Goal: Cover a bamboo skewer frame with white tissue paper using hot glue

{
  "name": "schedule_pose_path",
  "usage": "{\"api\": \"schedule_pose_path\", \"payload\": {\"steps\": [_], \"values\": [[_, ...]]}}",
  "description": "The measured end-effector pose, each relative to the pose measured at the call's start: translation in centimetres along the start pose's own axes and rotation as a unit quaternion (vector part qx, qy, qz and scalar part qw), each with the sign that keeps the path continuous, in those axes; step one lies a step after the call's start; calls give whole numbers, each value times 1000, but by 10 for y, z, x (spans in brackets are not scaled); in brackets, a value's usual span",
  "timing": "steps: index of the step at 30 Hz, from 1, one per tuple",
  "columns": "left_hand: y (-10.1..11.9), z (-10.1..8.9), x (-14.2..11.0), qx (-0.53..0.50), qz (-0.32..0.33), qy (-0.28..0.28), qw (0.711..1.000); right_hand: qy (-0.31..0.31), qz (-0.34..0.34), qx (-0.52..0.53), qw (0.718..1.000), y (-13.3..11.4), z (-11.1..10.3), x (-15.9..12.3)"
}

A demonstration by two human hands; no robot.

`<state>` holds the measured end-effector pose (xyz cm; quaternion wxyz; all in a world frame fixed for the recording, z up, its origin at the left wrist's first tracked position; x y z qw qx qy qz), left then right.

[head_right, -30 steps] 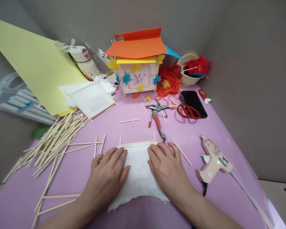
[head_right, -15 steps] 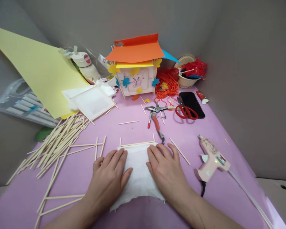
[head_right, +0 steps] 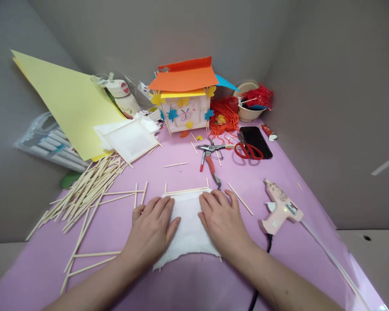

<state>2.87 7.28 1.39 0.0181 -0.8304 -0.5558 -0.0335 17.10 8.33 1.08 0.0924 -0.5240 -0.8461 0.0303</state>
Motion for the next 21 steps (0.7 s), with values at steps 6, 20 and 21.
{"api": "schedule_pose_path", "payload": {"steps": [6, 20, 21], "values": [[-6, -4, 4, -34, 10, -3, 999, -7, 1, 2, 1000, -1, -2, -2], [-3, -17, 20, -69, 40, 4, 997, 123, 36, 43, 991, 38, -54, -19], [-1, -16, 25, -65, 40, -9, 997, 132, 60, 39, 989, 51, -60, -27]]}}
Point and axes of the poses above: each hand's wrist, its own x-axis towards the middle knuckle, its own z-axis out of the palm, y = z × x, the point moved 8 cm from there along x, towards the middle knuckle, and after that the axes turned 8 degrees about -y, right-handed, at the moved point
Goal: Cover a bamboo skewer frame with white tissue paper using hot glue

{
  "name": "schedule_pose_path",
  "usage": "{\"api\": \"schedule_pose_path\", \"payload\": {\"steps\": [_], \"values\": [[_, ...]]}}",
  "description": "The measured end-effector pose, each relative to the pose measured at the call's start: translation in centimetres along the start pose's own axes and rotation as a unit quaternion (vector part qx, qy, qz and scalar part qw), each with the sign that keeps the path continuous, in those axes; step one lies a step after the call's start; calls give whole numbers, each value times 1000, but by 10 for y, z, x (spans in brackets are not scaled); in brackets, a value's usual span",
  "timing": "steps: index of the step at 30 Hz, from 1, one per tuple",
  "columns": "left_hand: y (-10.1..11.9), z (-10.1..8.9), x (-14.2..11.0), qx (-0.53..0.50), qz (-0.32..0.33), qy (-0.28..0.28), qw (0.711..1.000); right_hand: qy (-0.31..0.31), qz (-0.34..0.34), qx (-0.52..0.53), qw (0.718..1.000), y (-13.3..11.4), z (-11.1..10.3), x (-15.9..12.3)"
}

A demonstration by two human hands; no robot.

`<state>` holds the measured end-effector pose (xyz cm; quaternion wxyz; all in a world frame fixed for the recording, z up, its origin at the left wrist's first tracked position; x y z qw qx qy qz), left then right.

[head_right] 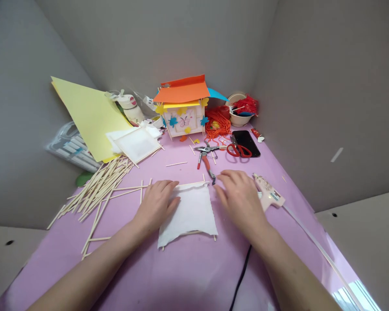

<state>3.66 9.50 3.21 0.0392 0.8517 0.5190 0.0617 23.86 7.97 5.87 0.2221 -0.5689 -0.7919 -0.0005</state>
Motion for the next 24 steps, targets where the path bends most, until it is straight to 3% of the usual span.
{"api": "schedule_pose_path", "payload": {"steps": [3, 6, 9, 12, 17, 24], "values": [[2, 3, 14, 7, -8, -18, 1000, -13, 140, -54, 989, 47, -18, -25], [4, 7, 23, 4, -9, -25, 1000, -111, 309, -77, 941, 88, -15, -66], [7, 12, 24, 5, 14, -22, 1000, -172, 406, -69, 895, 104, -8, -100], [8, 16, 21, 12, 37, -7, 999, -189, 450, -56, 871, 107, -1, -109], [12, 22, 18, 26, 72, 10, 997, -188, 507, -39, 840, 111, 6, -101], [16, 22, 18, 68, 77, -19, 995, -146, 507, -25, 849, 108, 8, -98]]}}
Point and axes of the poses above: each hand's wrist, its own x-axis towards the middle knuckle, its own z-axis out of the palm, y = z × x, the point moved 8 cm from there along x, towards the middle knuckle, and after that the axes turned 8 degrees about -y, right-handed, at the moved point
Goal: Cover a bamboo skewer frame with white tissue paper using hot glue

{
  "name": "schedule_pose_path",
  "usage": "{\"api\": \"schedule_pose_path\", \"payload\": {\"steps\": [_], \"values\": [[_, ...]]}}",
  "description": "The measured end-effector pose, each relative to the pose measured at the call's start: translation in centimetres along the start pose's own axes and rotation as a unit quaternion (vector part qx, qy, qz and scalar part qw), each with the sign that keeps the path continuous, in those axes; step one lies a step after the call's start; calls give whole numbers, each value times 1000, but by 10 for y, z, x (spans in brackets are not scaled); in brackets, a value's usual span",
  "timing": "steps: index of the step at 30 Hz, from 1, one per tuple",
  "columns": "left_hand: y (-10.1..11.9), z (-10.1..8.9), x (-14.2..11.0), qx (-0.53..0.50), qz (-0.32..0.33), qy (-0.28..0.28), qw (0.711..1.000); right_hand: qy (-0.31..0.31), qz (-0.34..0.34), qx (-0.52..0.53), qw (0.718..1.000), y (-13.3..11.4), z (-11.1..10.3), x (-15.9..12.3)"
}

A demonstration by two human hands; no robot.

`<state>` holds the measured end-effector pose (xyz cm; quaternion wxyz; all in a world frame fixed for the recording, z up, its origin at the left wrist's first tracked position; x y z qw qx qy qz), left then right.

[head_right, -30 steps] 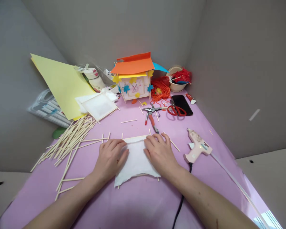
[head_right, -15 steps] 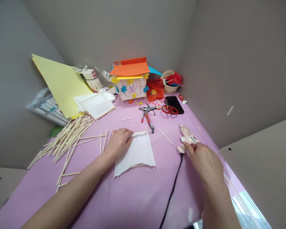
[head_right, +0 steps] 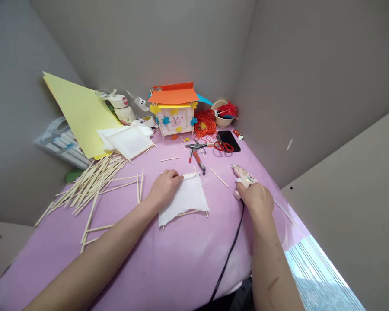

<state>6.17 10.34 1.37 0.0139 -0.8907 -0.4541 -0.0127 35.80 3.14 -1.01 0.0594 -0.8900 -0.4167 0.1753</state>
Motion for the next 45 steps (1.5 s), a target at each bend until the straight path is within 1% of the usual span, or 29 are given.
{"api": "schedule_pose_path", "payload": {"steps": [3, 5, 6, 7, 9, 10, 11, 12, 14, 15, 16, 18, 20, 23, 24, 26, 28, 29, 31, 33, 34, 35, 36, 37, 38, 39, 40, 42, 45], "values": [[3, 0, 1, 15, 6, -23, 1000, 29, -20, 69, 997, 1, -3, -5], [9, 0, 0, 19, 7, -34, 999, 41, -27, 186, 981, 1, -7, -10], [12, 0, 0, 21, 3, -40, 999, 30, -34, 271, 961, -1, -7, -13], [16, 0, -1, 21, -4, -46, 999, -1, -45, 364, 930, -6, -5, -16], [23, 1, -3, 22, -27, -57, 998, -91, -66, 526, 843, -26, 0, -23], [26, 2, -5, 23, -39, -62, 997, -131, -76, 577, 803, -37, 1, -28], [30, 2, -6, 23, -50, -65, 996, -151, -87, 611, 772, -48, -1, -32], [33, 3, -8, 22, -59, -68, 996, -158, -106, 632, 751, -57, -5, -35], [37, 4, -10, 19, -72, -71, 995, -157, -159, 643, 733, -73, -13, -37], [38, 5, -11, 17, -76, -72, 994, -158, -185, 634, 734, -80, -14, -36], [38, 5, -12, 15, -81, -72, 994, -159, -204, 617, 743, -84, -13, -33], [37, 7, -14, 6, -90, -66, 994, -149, -216, 573, 777, -83, -7, -21], [35, 7, -15, -4, -97, -56, 994, -128, -193, 536, 812, -73, 4, -3], [31, 6, -18, -17, -99, -41, 994, -125, -129, 507, 843, -49, 23, 21], [29, 5, -18, -19, -100, -38, 994, -128, -111, 485, 858, -41, 27, 27], [20, 1, -19, -22, -110, -33, 993, -131, -104, 391, 905, -30, 28, 33], [7, -4, -19, -23, -132, -30, 991, -130, -122, 232, 956, -24, 22, 33], [0, -6, -18, -24, -142, -31, 989, -123, -132, 147, 973, -23, 17, 31], [-9, -9, -14, -28, -148, -33, 988, -78, -142, 15, 987, -23, 2, 25], [-12, -12, -6, -39, -131, -28, 990, -3, -168, -39, 985, -35, -15, 14], [-11, -12, -2, -46, -120, -24, 991, 29, -204, -39, 978, -47, -22, 7], [-9, -12, 3, -53, -108, -21, 993, 49, -263, -27, 963, -65, -25, -1], [-7, -12, 8, -59, -99, -19, 993, 57, -339, -11, 939, -86, -25, -10], [-4, -11, 13, -66, -92, -18, 993, 57, -419, -4, 906, -109, -22, -20], [-1, -10, 17, -73, -88, -17, 993, 52, -476, -7, 878, -128, -16, -27], [2, -8, 22, -80, -86, -17, 993, 40, -516, -18, 855, -145, -7, -32], [4, -7, 27, -86, -84, -16, 993, 29, -539, -26, 842, -159, 1, -32], [7, -3, 34, -97, -81, -15, 992, 13, -562, -30, 827, -179, 16, -30], [9, 1, 41, -105, -76, -17, 991, 3, -567, -8, 824, -190, 29, -22]]}}
Point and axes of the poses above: each hand's wrist, its own x-axis towards the middle knuckle, its own z-axis out of the palm, y = z × x, the point moved 8 cm from there along x, towards the middle knuckle, and after that the axes turned 8 degrees about -y, right-handed, at the moved point
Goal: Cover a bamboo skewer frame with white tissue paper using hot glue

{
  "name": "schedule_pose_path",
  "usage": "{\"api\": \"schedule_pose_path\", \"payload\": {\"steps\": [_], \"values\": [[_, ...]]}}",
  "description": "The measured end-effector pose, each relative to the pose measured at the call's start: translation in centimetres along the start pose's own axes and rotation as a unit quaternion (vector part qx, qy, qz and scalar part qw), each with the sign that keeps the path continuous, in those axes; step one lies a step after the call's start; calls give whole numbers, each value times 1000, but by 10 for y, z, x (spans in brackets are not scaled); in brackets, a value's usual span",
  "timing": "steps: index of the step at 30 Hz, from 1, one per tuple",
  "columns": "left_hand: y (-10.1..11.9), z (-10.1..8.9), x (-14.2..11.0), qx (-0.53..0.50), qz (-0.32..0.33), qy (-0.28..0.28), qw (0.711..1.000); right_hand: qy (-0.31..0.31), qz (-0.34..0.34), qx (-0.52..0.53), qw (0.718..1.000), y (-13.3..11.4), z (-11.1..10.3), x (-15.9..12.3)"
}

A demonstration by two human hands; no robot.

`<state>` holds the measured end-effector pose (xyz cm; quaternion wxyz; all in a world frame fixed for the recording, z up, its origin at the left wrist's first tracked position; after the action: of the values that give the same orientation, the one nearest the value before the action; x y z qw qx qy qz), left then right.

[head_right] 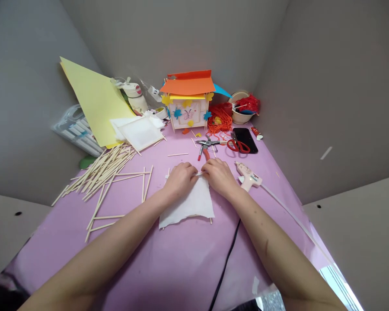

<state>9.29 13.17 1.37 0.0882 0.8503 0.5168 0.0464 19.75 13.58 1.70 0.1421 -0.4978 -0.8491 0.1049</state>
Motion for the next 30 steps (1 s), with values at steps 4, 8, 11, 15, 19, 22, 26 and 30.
{"api": "schedule_pose_path", "payload": {"steps": [4, 8, 11, 15, 19, 22, 26, 30], "values": [[-5, 3, 3, -10, -4, -1, 1000, 18, 5, 23, 1000, 4, 4, 1], [-8, 3, 2, -20, -14, 1, 1000, 34, 11, 45, 998, 7, 3, 1], [-6, 1, 2, -29, -22, 7, 999, 36, 8, 59, 998, 8, 4, 2], [-3, 1, 5, -36, -28, 5, 999, 38, 1, 70, 997, 10, 5, 3], [-1, 3, 8, -37, -26, 2, 999, 42, -6, 74, 996, 8, 5, 2], [-1, 5, 7, -37, -24, 4, 999, 45, -11, 74, 996, 7, 4, 1], [1, 7, 7, -35, -26, 12, 999, 46, -12, 72, 996, 7, 4, 0], [-1, 4, 3, -29, -44, 17, 998, 43, -9, 68, 997, 8, 4, -2]]}}
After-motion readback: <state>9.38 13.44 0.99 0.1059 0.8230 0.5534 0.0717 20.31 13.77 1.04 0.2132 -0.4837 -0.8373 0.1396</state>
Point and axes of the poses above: each hand's wrist, its own x-axis towards the middle knuckle, its own z-axis out of the palm, y = z × x, the point moved 8 cm from there along x, towards the middle knuckle, and after that the axes turned 8 degrees about -y, right-handed, at the moved point
